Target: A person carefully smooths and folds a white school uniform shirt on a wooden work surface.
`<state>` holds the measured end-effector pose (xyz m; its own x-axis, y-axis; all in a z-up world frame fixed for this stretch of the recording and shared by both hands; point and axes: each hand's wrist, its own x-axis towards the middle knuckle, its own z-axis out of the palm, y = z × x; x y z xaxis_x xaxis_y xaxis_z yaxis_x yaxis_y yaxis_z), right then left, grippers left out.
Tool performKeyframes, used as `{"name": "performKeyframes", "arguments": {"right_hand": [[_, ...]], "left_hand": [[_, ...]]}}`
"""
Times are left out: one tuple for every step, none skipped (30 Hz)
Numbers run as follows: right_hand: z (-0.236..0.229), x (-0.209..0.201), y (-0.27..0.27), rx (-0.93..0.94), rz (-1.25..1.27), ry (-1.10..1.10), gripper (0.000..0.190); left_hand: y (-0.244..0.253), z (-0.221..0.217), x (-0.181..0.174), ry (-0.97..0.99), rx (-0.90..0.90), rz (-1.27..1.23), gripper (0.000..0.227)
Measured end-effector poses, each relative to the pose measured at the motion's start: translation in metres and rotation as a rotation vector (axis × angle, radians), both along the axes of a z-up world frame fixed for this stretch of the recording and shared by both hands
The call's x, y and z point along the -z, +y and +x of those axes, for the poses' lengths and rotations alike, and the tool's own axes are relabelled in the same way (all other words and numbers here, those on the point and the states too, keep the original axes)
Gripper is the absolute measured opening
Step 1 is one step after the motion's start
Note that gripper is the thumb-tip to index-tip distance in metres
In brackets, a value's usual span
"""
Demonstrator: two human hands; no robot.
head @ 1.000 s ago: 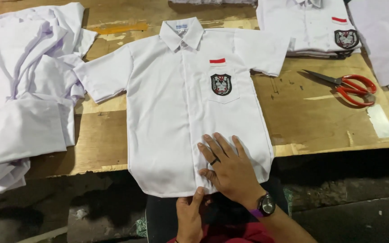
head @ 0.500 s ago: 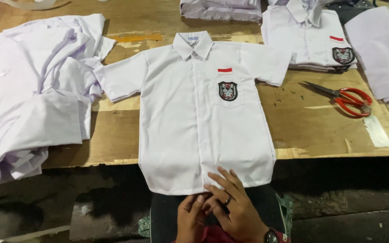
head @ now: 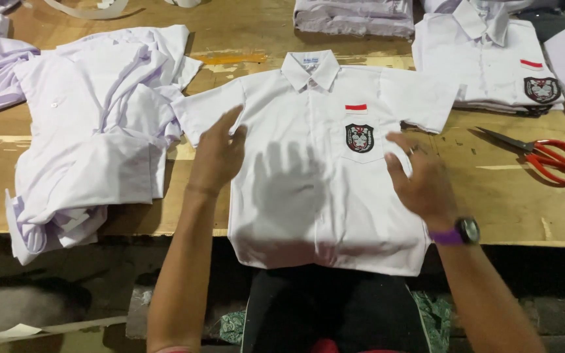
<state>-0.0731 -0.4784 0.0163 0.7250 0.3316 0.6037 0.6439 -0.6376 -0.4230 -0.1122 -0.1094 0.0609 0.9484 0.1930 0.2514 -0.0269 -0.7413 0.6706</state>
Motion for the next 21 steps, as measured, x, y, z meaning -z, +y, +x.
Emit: {"name": "performKeyframes", "arguments": {"right_hand": [[0.038,0.004,0.006,-0.024,-0.067,-0.066,0.033],[0.068,0.004,0.018,-0.027,-0.068,-0.068,0.033],[0.097,0.005,0.029,0.023,-0.166,0.081,0.044],[0.128,0.005,0.039,0.074,-0.265,0.229,0.056],[0.158,0.019,0.044,0.074,-0.268,0.223,0.056],[0.189,0.033,0.049,0.088,-0.347,0.209,0.059],[0.221,0.046,0.054,0.104,-0.423,0.193,0.062],[0.224,0.043,0.055,0.106,-0.423,0.186,0.062],[0.222,0.045,0.055,0.176,-0.491,0.358,0.064],[0.221,0.047,0.056,0.246,-0.558,0.531,0.067],[0.214,0.046,0.056,0.249,-0.552,0.543,0.067],[0.207,0.044,0.056,0.255,-0.589,0.568,0.068],[0.202,0.039,0.056,0.259,-0.631,0.586,0.068],[0.203,0.029,0.060,0.261,-0.630,0.589,0.068],[0.197,0.025,0.062,0.269,-0.640,0.614,0.067],[0.190,0.020,0.063,0.276,-0.649,0.639,0.067],[0.191,0.020,0.064,0.280,-0.648,0.643,0.067],[0.191,0.020,0.064,0.292,-0.656,0.640,0.068],[0.188,0.021,0.066,0.301,-0.663,0.638,0.069],[0.188,0.019,0.065,0.302,-0.662,0.642,0.069],[0.188,0.017,0.065,0.288,-0.662,0.655,0.071]], "left_hand": [[0.007,0.044,0.018,0.059,-0.050,0.111,0.049],[0.003,0.072,0.023,0.058,-0.053,0.110,0.049],[-0.002,0.100,0.029,0.132,-0.081,0.238,0.052],[-0.007,0.129,0.035,0.207,-0.109,0.365,0.055],[-0.004,0.144,0.047,0.202,-0.110,0.362,0.055],[-0.001,0.161,0.059,0.275,-0.132,0.397,0.060],[0.002,0.179,0.070,0.345,-0.154,0.435,0.065],[0.005,0.175,0.059,0.338,-0.154,0.434,0.065],[0.006,0.167,0.052,0.411,-0.159,0.446,0.069],[0.008,0.160,0.045,0.485,-0.164,0.457,0.075],[0.007,0.157,0.040,0.492,-0.155,0.465,0.075],[0.007,0.152,0.034,0.516,-0.158,0.473,0.080],[0.005,0.148,0.027,0.535,-0.166,0.475,0.085],[0.007,0.153,0.021,0.537,-0.162,0.476,0.085],[0.006,0.152,0.022,0.547,-0.160,0.474,0.086],[0.005,0.150,0.022,0.557,-0.159,0.471,0.088],[0.005,0.151,0.022,0.559,-0.154,0.472,0.088],[0.004,0.152,0.022,0.555,-0.165,0.469,0.087],[0.003,0.150,0.022,0.553,-0.179,0.468,0.086],[0.001,0.149,0.021,0.555,-0.176,0.471,0.086],[-0.001,0.148,0.020,0.530,-0.179,0.463,0.086]]}}
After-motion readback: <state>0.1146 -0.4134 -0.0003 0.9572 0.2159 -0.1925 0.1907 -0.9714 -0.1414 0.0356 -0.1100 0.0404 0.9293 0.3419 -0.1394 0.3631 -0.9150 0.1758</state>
